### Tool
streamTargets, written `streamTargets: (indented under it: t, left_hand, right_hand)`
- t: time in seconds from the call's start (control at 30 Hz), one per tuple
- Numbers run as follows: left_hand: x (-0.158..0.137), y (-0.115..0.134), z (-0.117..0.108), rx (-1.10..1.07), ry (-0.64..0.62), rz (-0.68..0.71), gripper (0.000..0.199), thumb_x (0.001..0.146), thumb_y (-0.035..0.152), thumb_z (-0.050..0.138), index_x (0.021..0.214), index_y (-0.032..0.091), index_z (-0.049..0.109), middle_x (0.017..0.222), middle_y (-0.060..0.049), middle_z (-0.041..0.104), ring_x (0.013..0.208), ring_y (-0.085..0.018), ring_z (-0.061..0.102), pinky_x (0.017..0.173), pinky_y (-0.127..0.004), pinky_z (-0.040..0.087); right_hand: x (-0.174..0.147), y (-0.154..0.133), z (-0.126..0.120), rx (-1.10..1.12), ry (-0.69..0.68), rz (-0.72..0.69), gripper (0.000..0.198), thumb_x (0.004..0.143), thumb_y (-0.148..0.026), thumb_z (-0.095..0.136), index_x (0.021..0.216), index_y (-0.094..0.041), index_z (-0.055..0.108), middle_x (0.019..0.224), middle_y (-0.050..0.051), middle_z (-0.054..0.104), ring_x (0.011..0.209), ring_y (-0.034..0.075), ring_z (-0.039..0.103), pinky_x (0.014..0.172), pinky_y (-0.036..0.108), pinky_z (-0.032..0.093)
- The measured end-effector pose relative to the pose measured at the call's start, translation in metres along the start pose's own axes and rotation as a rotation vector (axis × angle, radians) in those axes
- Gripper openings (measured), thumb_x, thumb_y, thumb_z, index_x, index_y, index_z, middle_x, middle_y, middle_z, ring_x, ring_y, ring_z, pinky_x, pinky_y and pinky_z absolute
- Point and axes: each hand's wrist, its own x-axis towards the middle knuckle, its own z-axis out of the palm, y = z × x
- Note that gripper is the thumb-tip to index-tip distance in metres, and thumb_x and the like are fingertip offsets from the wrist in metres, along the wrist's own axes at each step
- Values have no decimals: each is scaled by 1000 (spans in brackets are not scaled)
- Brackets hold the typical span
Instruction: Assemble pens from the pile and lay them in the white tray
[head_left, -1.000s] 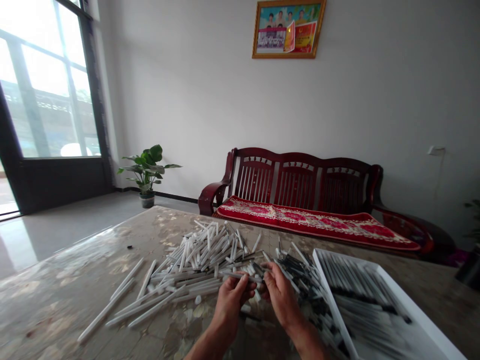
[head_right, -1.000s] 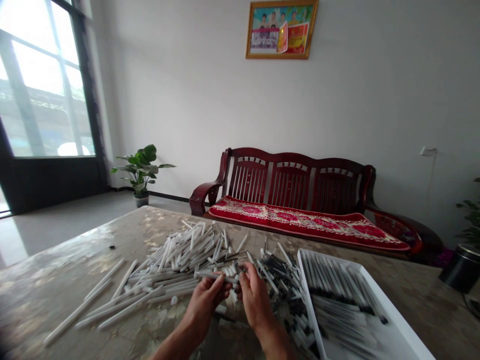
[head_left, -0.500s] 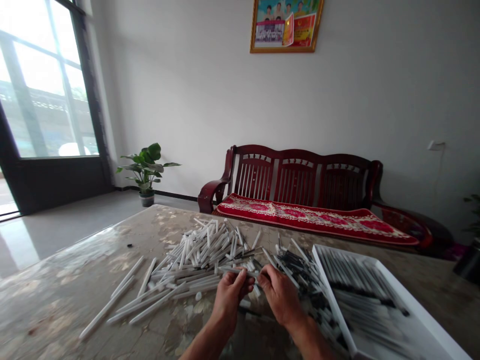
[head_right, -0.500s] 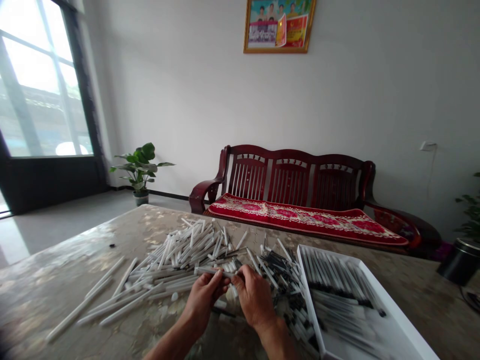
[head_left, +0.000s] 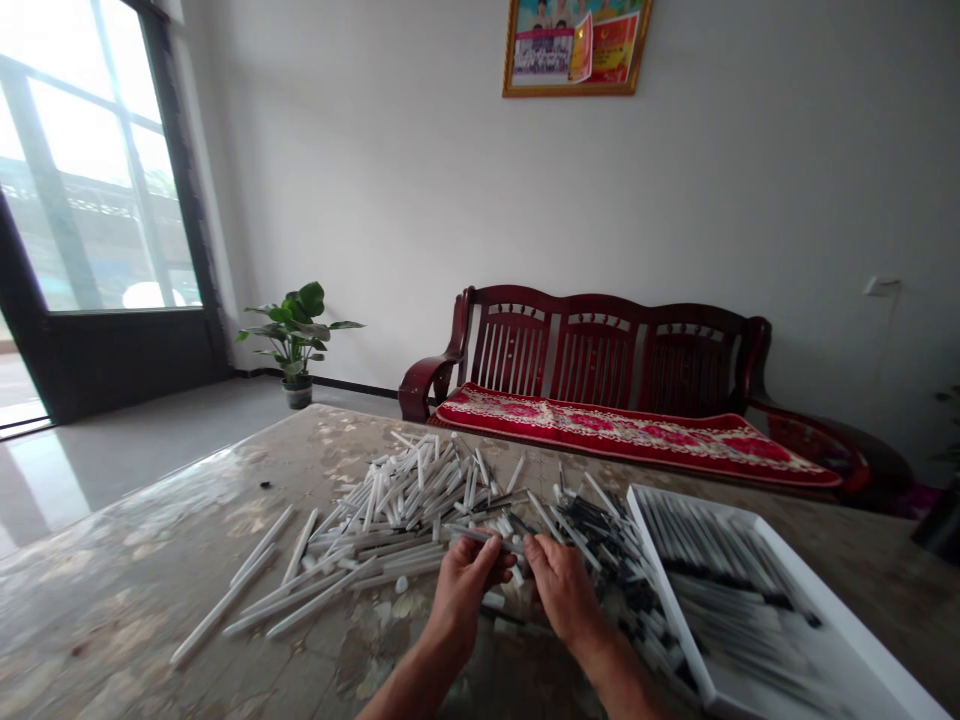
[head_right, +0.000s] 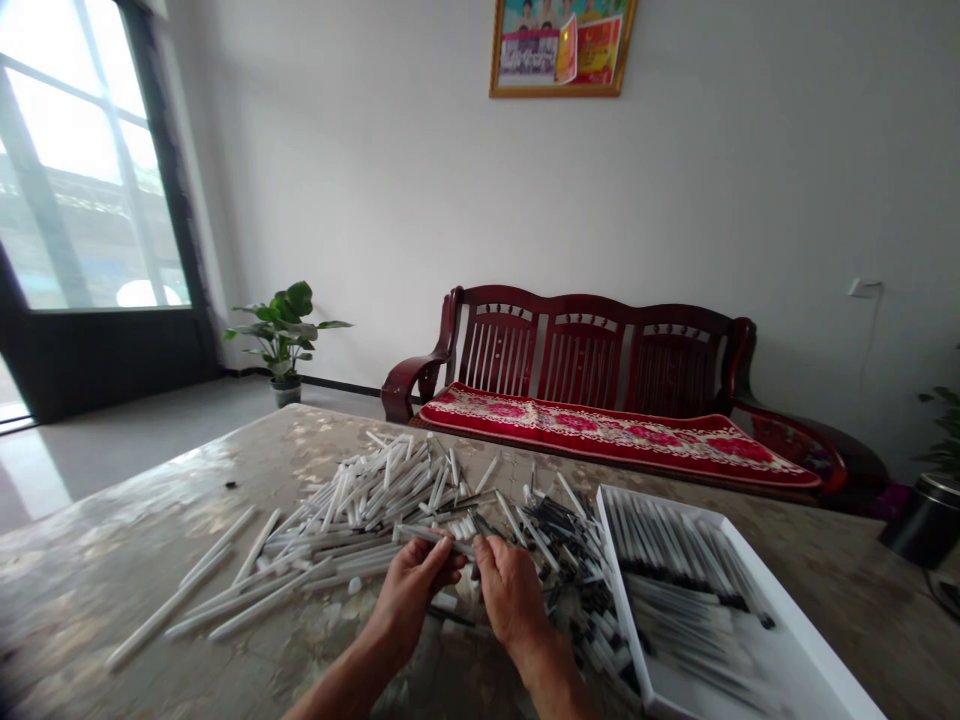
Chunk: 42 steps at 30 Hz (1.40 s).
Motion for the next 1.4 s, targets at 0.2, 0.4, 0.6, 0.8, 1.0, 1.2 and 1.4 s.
streamTargets:
  t: [0.2,0.4,0.6,0.8,1.0,1.2,1.4]
  left_hand:
    - [1,0,-1,19,20,14,48,48,45,90,75,13,66,65,-1,69,60,-14,67,55,-23,52]
    - [5,-2,-5,80,-11,70,48,54,50,85,80,14,65,69,-3,70,64,-16,67,58,-25,52]
    - [9,6,-6,124,63,151,44,65,57,75,81,18,61,80,-5,72,74,-17,66,75,-30,53]
    - [17,5,-19,532,47,354,34,81,52,58,87,19,66,60,1,59,60,-16,57,61,-26,46]
    - [10,11,-23,1144,65,428,30,88,35,46,101,24,71,101,-7,70,92,-23,66,77,-30,45]
    - [1,17,-16,1421,-9,449,33,92,36,43,99,29,74,94,-5,70,95,-22,64,79,-28,43]
    - [2,16,-17,1438,-18,494,28,90,34,49,101,31,74,91,-4,71,94,-22,63,77,-28,43]
  right_hand:
    - [-1,1,5,50,-28,6,51,91,-64,38,68,-22,55,55,0,58,53,15,55,49,24,37]
    - [-1,6,11,219,-97,217,57,93,-67,25,67,-24,52,49,-1,55,41,16,52,40,26,35]
    - [-2,14,9,-439,10,-50,8,85,-29,61,79,-24,62,84,3,71,76,20,68,62,25,42]
    - [-4,31,20,-591,-58,-119,15,72,-11,66,80,-24,62,91,3,69,77,18,68,61,24,42]
    - [10,39,6,-287,177,-73,15,83,-13,54,91,-23,63,86,3,73,81,20,70,70,27,49]
    - [16,36,-8,-161,291,-258,22,90,-19,48,95,-21,70,89,7,71,85,19,69,77,27,52]
    - [12,31,-5,-159,261,-332,25,94,-20,47,97,-22,71,91,7,70,86,19,68,78,28,54]
